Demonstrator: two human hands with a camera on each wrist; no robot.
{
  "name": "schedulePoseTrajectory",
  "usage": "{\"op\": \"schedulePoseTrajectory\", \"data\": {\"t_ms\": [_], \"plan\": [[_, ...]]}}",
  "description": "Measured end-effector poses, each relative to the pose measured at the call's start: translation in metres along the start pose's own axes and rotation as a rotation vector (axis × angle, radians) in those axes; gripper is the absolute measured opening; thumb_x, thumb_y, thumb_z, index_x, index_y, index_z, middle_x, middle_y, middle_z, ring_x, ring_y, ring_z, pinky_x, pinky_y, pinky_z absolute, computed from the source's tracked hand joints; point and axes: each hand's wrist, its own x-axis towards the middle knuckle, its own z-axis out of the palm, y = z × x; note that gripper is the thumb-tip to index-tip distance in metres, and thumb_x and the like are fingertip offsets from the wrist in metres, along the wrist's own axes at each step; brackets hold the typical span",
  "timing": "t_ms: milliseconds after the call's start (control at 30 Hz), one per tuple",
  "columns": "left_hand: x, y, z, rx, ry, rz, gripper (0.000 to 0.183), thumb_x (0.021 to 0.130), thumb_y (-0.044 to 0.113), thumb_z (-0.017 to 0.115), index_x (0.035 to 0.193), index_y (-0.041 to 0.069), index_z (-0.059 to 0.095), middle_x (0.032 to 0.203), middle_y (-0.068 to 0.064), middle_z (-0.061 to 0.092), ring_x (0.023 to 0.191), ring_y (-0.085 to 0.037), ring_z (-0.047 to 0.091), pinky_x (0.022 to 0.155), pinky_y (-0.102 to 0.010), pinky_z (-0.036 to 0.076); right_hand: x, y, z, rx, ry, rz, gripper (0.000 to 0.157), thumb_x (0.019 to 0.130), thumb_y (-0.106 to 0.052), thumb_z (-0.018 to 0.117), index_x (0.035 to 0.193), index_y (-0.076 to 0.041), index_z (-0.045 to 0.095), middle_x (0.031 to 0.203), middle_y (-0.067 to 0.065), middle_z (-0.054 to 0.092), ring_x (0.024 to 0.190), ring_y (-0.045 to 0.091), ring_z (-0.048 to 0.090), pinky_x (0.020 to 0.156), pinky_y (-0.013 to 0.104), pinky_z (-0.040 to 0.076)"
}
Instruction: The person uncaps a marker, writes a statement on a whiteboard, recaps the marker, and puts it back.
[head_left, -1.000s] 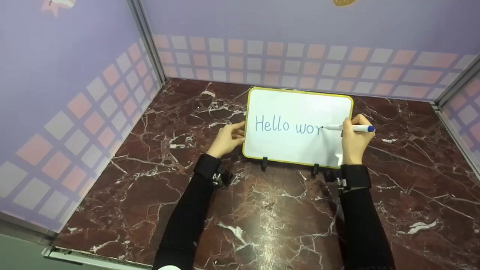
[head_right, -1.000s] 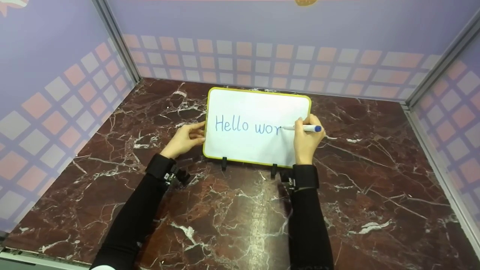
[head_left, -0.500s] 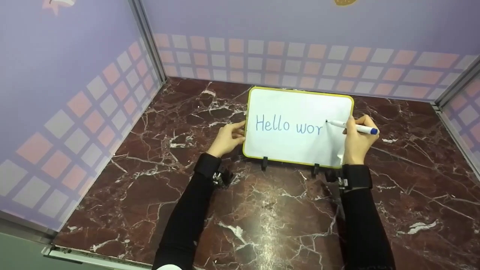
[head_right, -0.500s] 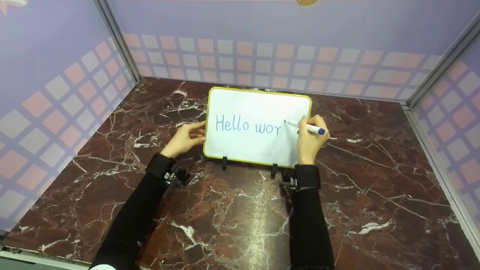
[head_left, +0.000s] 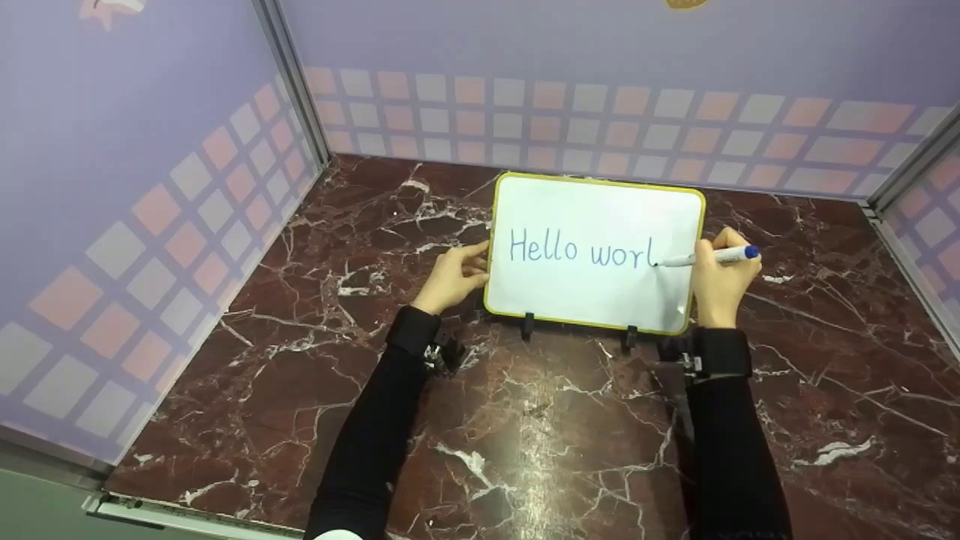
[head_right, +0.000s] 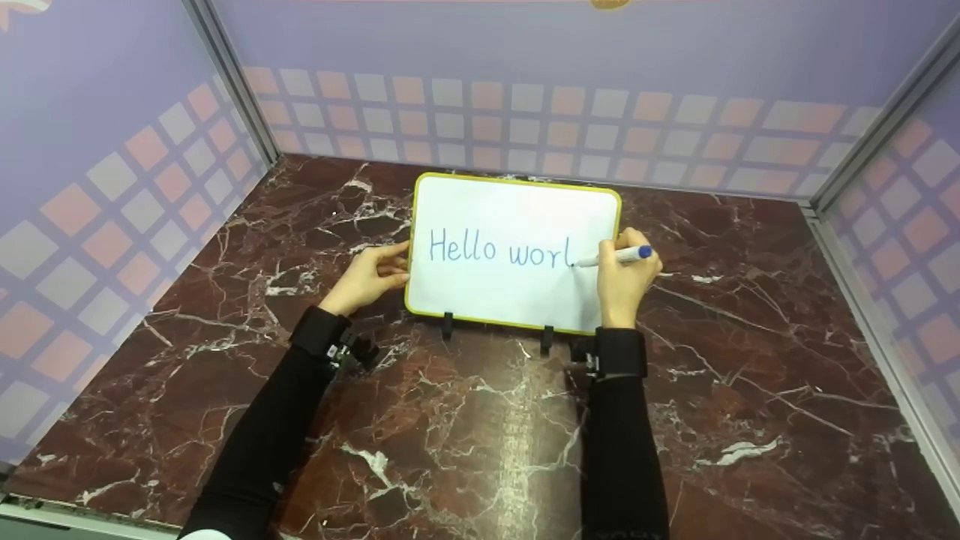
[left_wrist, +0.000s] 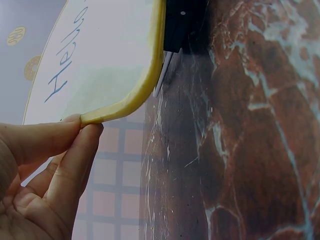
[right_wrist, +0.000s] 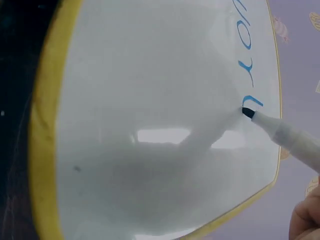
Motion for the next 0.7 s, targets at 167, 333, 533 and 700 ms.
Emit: {"op": "schedulePoseTrajectory", "data": {"t_ms": [167,333,533,700], "plan": [[0.0007,-0.0005,0.0002,-0.002,0.001,-0.001,0.058,0.088,-0.009,0.065,0.143,-0.004,0.047,0.114,-0.028,0.068,0.103,-0.038,0.069,0.088,-0.034,0.061,0.0041,0.0008,-0.0051,0.043,0.091,0.007,0.035,0.075,0.014,0.049,0.052,-0.002,0.028,0.048,-0.011,0.025,0.047,0.001,0.018,0.049,0.017,0.011],[0.0002,-0.0005,0.0003,0.003,0.007,-0.001,0.057,0.088,-0.009,0.065,0.143,-0.005,0.047,0.114,-0.028,0.069,0.103,-0.038,0.069,0.088,-0.035,0.061,0.0056,0.0022,-0.0078,0.055,0.115,0.008,0.038,0.076,0.014,0.049,0.051,-0.006,0.029,0.048,-0.011,0.026,0.048,0.002,0.020,0.049,0.017,0.011],[0.0003,-0.0006,0.0005,-0.003,0.010,0.000,0.057,0.088,-0.009,0.065,0.142,-0.005,0.047,0.115,-0.028,0.068,0.103,-0.039,0.069,0.089,-0.035,0.060,0.0040,0.0039,-0.0069,0.020,0.100,-0.004,0.036,0.078,0.013,0.051,0.053,-0.003,0.030,0.048,-0.012,0.027,0.046,0.000,0.020,0.048,0.017,0.012],[0.0003,0.0006,0.0004,-0.001,0.006,-0.010,0.057,0.088,-0.008,0.064,0.143,-0.004,0.047,0.116,-0.028,0.068,0.104,-0.038,0.069,0.090,-0.035,0.060,0.0024,0.0043,-0.0057,0.011,0.073,-0.013,0.034,0.080,0.011,0.055,0.055,0.005,0.032,0.047,-0.012,0.028,0.044,-0.001,0.021,0.046,0.017,0.013]]}}
